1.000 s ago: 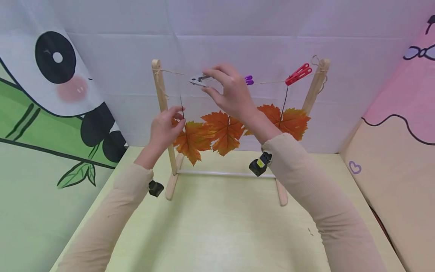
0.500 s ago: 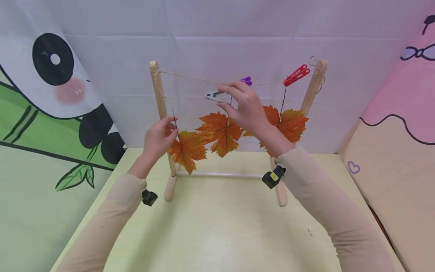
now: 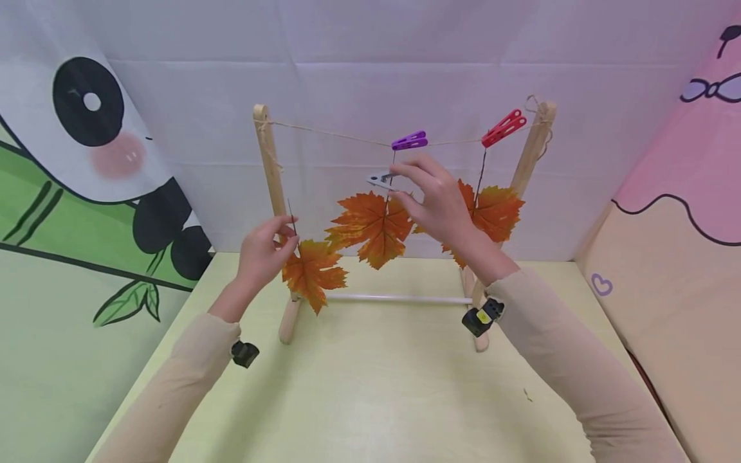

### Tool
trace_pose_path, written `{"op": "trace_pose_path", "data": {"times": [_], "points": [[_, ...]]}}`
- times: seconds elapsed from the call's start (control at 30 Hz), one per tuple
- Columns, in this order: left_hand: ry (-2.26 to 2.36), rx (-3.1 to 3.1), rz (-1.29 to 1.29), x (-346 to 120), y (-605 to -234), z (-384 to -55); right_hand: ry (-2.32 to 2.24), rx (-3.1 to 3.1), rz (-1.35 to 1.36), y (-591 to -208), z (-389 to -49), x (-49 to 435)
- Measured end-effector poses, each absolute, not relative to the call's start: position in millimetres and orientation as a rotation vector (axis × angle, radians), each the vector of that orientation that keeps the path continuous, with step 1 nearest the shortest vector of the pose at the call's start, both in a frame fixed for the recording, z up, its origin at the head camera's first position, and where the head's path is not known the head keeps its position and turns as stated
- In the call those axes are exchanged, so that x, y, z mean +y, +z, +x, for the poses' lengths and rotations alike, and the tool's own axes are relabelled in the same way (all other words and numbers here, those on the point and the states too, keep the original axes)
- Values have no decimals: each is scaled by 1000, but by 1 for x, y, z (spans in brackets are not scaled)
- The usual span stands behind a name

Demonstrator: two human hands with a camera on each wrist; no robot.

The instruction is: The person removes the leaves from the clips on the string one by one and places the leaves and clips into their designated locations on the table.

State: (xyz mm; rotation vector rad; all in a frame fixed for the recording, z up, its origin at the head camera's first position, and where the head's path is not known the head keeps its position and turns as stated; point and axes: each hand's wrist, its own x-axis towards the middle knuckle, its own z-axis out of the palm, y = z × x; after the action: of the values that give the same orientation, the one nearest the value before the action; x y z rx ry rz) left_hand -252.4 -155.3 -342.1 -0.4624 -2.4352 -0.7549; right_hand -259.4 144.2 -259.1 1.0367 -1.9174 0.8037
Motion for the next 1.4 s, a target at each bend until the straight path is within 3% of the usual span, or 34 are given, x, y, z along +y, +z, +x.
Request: {"op": "trace_pose_path", "data": {"times": [0.53, 1.4], "points": [[-737, -2522, -385, -179, -363, -245, 803, -1976, 951, -291, -251, 172], [-726, -2748, -217, -230, -391, -231, 871, -2132, 795, -379, -222, 227]]}}
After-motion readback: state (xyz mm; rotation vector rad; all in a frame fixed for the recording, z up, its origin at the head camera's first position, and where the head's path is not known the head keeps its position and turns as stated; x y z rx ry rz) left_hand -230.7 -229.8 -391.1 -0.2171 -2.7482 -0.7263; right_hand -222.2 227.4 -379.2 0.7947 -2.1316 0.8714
